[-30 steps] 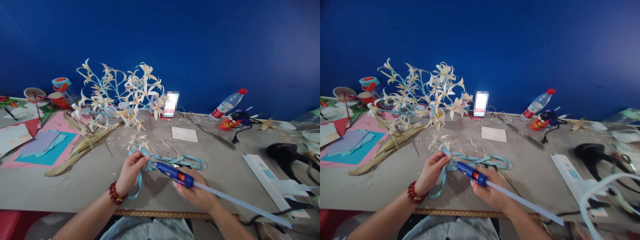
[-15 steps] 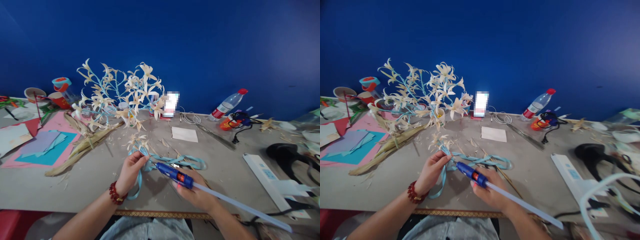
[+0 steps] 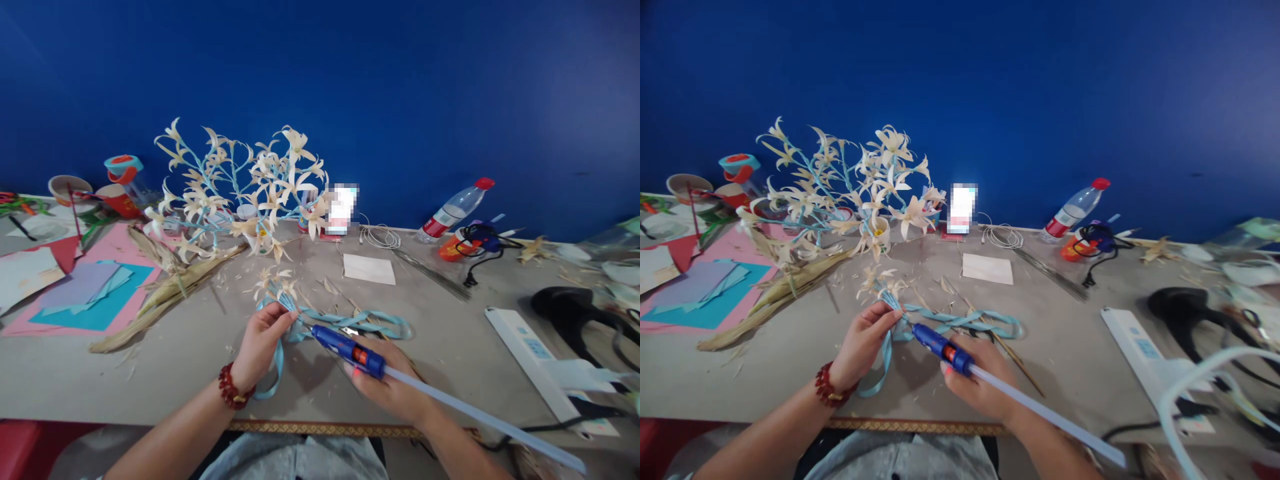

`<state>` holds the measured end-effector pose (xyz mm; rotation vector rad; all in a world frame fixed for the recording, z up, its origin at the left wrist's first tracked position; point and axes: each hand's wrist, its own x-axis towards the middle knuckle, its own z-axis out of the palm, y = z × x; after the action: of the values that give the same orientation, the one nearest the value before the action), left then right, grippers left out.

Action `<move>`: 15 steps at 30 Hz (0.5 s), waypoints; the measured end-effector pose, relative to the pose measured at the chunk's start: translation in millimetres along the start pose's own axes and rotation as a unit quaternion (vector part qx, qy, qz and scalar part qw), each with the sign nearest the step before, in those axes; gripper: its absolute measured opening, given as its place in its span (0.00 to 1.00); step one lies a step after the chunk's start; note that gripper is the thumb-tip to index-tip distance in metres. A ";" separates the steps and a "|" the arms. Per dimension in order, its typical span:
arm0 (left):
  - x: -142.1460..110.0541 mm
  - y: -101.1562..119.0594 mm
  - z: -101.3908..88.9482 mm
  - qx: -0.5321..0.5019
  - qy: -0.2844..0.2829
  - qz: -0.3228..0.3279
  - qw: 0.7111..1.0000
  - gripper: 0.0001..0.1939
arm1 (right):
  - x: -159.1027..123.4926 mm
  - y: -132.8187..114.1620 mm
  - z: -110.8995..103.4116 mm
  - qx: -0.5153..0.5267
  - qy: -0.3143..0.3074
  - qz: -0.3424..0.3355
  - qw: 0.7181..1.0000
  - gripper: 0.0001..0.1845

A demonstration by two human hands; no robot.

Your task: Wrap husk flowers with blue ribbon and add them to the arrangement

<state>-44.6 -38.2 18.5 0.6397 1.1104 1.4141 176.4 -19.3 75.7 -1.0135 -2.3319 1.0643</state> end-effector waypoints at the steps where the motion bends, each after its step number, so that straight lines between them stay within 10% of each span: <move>1: 0.0 -0.4 -0.3 0.001 0.000 0.001 1.000 0.09 | -0.3 0.4 -0.1 0.000 -0.003 0.001 1.000 0.10; 15: 0.4 1.0 1.5 -0.013 0.008 -0.008 1.000 0.10 | 0.2 -3.0 0.0 0.003 0.001 0.016 1.000 0.09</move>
<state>-43.8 -37.3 20.0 0.6011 1.1064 1.4202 174.9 -20.5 78.0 -1.0519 -2.3172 1.0795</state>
